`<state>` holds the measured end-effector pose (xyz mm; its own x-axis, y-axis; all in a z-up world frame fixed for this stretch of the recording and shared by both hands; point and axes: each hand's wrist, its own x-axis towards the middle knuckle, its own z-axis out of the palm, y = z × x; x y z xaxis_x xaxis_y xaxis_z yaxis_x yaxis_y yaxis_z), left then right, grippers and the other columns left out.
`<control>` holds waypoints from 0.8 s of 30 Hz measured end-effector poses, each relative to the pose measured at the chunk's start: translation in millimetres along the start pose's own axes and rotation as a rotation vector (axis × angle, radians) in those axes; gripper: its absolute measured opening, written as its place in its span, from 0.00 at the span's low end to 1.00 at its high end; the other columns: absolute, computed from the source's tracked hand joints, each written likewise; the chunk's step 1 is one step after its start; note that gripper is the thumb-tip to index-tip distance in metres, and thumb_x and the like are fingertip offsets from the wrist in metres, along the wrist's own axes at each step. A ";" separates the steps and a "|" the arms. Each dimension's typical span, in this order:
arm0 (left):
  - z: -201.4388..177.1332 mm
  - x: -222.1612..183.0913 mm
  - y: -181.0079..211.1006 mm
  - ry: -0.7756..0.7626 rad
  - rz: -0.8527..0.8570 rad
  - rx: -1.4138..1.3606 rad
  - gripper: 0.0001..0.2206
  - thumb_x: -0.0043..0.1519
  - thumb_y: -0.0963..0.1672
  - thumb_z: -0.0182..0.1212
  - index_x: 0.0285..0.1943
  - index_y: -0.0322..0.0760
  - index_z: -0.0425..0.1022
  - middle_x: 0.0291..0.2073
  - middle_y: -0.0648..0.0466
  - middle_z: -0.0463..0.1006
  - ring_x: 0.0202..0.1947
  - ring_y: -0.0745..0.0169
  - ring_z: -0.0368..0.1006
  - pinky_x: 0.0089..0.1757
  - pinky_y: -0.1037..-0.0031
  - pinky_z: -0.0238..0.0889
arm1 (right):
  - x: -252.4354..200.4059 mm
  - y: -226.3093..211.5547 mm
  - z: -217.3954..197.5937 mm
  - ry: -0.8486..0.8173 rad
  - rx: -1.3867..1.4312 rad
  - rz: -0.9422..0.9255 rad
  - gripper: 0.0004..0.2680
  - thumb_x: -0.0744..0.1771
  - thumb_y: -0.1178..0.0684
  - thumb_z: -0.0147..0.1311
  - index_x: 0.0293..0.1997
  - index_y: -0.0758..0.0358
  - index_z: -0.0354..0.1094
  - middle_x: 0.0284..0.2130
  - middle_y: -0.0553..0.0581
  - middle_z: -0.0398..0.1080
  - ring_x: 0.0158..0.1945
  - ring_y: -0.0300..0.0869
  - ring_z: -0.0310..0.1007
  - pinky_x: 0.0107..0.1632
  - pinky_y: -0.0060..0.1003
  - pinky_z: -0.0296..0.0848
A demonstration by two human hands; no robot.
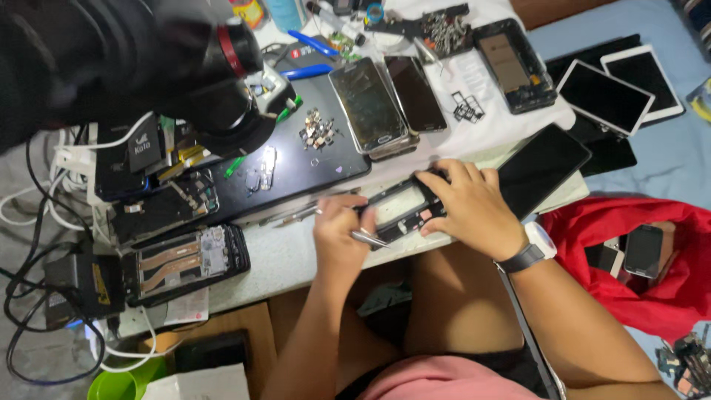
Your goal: The person is repairing a smartphone by manipulating a small circuit board and using a screwdriver to work on the phone's casing. They handle various tools and components on a cluttered workbench.
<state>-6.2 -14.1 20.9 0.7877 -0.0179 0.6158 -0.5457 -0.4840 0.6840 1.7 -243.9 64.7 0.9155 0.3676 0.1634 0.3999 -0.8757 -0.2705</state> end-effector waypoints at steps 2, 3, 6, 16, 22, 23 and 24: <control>-3.2 -1.9 11.7 -0.113 0.105 0.103 0.16 0.48 0.42 0.76 0.21 0.32 0.67 0.41 0.47 0.81 0.47 0.43 0.74 0.47 0.59 0.67 | 1.4 -0.1 0.2 0.008 -0.010 0.007 0.32 0.53 0.38 0.70 0.61 0.54 0.68 0.55 0.58 0.66 0.59 0.52 0.64 0.54 0.50 0.57; -4.2 -3.6 16.7 -0.174 0.157 0.149 0.15 0.47 0.44 0.76 0.24 0.31 0.71 0.42 0.46 0.81 0.49 0.40 0.73 0.49 0.56 0.67 | 1.2 -0.1 0.5 0.010 -0.014 0.012 0.31 0.53 0.37 0.70 0.61 0.54 0.68 0.55 0.58 0.66 0.58 0.51 0.64 0.53 0.50 0.57; -11.3 -7.4 24.5 -0.289 0.167 0.214 0.12 0.48 0.45 0.74 0.30 0.30 0.78 0.44 0.47 0.82 0.55 0.39 0.72 0.54 0.54 0.67 | 0.0 1.6 -0.1 0.024 -0.025 -0.013 0.30 0.54 0.37 0.69 0.60 0.54 0.69 0.55 0.58 0.67 0.57 0.51 0.66 0.53 0.50 0.57; -21.0 -8.8 -0.5 -0.089 0.318 0.106 0.11 0.60 0.37 0.70 0.30 0.32 0.70 0.38 0.41 0.82 0.34 0.49 0.83 0.35 0.70 0.76 | -13.9 8.5 1.4 0.353 0.595 0.008 0.24 0.65 0.50 0.63 0.68 0.65 0.60 0.64 0.67 0.61 0.67 0.53 0.61 0.67 0.48 0.61; -3.1 -24.2 -27.7 0.234 -0.352 -0.167 0.12 0.61 0.36 0.68 0.26 0.31 0.70 0.21 0.51 0.75 0.22 0.74 0.60 0.25 0.78 0.56 | -21.2 -26.7 48.8 0.464 1.343 0.287 0.19 0.69 0.63 0.56 0.68 0.69 0.54 0.60 0.62 0.63 0.62 0.42 0.67 0.61 0.37 0.69; 2.3 -25.2 -31.4 0.280 -0.385 -0.286 0.15 0.62 0.36 0.67 0.25 0.32 0.66 0.24 0.52 0.77 0.24 0.76 0.60 0.27 0.79 0.57 | -20.8 -34.1 54.5 0.461 1.367 0.255 0.21 0.68 0.64 0.56 0.68 0.69 0.52 0.60 0.62 0.61 0.61 0.43 0.67 0.61 0.37 0.69; 6.3 -29.3 -33.4 0.319 -0.423 -0.405 0.17 0.63 0.37 0.66 0.24 0.33 0.63 0.27 0.54 0.79 0.26 0.78 0.61 0.29 0.81 0.57 | -22.9 -43.1 59.3 0.457 1.392 0.232 0.22 0.68 0.65 0.56 0.69 0.69 0.50 0.61 0.62 0.60 0.60 0.43 0.67 0.62 0.37 0.68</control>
<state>-9.3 -2.9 -22.5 0.8684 0.3912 0.3047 -0.3212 -0.0243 0.9467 -33.8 -196.1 16.4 0.9761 -0.0939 0.1962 0.2112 0.1935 -0.9581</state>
